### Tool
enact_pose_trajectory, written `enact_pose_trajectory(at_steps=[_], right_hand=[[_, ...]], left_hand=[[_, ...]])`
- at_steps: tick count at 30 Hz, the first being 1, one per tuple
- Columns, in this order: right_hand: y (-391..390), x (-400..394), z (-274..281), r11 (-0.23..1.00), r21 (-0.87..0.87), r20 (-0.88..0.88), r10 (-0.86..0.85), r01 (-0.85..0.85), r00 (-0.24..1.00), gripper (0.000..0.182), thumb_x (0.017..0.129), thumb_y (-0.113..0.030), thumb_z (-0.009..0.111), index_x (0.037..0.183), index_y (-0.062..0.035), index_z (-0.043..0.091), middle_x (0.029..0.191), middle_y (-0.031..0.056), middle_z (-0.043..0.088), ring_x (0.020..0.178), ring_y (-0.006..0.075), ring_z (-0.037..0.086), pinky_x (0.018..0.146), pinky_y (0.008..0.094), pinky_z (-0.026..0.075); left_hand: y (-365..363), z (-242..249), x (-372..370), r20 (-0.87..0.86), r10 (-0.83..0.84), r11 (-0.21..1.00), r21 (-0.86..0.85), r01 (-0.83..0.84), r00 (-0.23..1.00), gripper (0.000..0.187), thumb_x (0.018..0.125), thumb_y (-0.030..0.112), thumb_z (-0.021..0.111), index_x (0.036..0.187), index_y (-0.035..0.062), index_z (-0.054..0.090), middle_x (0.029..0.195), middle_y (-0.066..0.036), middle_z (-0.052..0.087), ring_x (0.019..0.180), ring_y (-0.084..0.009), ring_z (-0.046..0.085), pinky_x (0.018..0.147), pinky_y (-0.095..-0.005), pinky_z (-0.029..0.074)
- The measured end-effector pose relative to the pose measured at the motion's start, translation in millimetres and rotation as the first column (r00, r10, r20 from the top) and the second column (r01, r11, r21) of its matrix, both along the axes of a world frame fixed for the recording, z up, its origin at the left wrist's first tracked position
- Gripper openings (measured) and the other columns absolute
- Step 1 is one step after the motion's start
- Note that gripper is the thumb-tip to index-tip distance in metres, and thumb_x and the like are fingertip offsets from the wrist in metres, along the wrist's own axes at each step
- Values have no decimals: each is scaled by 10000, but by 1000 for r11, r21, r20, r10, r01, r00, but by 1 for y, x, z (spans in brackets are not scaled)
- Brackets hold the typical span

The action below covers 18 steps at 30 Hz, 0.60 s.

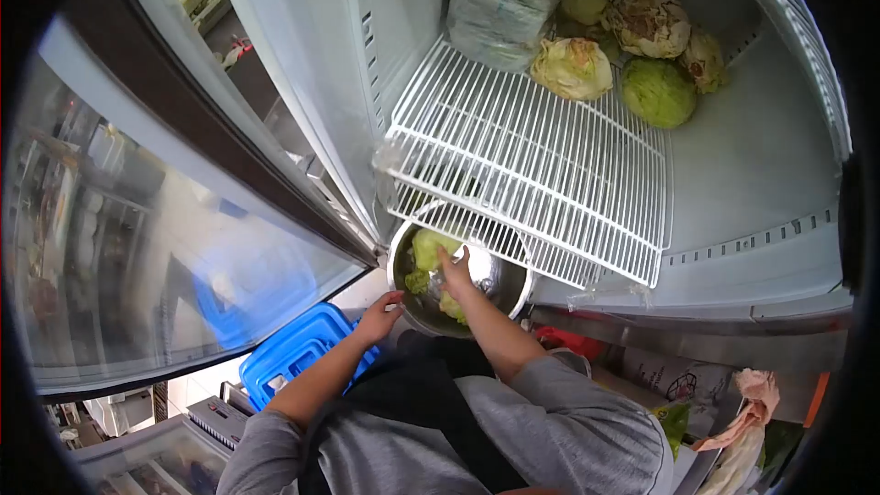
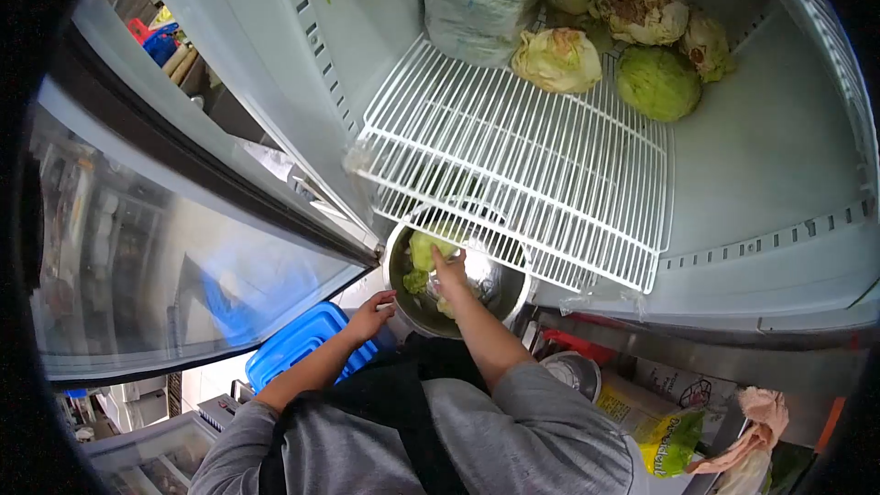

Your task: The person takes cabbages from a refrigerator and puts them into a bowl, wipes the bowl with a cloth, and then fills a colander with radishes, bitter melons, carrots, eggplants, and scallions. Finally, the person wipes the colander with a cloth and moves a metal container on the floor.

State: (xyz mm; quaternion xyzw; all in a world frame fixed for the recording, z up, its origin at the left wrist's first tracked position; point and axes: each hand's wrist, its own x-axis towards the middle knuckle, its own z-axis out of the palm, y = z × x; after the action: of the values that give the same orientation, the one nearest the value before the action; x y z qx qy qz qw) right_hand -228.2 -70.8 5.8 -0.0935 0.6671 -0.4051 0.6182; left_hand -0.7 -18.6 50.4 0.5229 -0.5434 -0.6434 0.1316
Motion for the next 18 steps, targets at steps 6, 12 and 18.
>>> enact_pose_trajectory(at_steps=[6, 12, 18], right_hand=[[-59, -4, -108, 989, 72, -262, -104, 127, 959, 1202, 605, -545, 818, 1487, -207, 73, 1481, 168, 239, 1276, 437, 368, 851, 699, 412], [-41, -14, -46, 991, 119, 35, 51, -55, 998, 918, 727, -485, 757, 1442, -261, 226, 1411, 128, 387, 1257, 421, 407, 938, 716, 308], [7, -46, -39, 966, -133, 677, -73, 220, 733, 696, 833, -678, 439, 1371, -236, 411, 1399, 78, 443, 1267, 367, 428, 977, 672, 296]], left_hand=[[16, -2, 23, 170, -38, 993, -108, 56, 985, 435, 900, 207, 586, 1299, 57, 500, 1231, -151, 575, 1158, -269, 543, 968, -360, 439], [54, 2, 72, 79, 212, 954, 199, -223, 974, 444, 916, 202, 584, 1324, 62, 481, 1202, -163, 573, 1067, -231, 567, 922, -345, 462], [56, 28, 67, 25, 189, 943, 275, -189, 982, 460, 942, 257, 564, 1363, 115, 442, 1223, -97, 549, 1024, -188, 570, 858, -334, 470]])
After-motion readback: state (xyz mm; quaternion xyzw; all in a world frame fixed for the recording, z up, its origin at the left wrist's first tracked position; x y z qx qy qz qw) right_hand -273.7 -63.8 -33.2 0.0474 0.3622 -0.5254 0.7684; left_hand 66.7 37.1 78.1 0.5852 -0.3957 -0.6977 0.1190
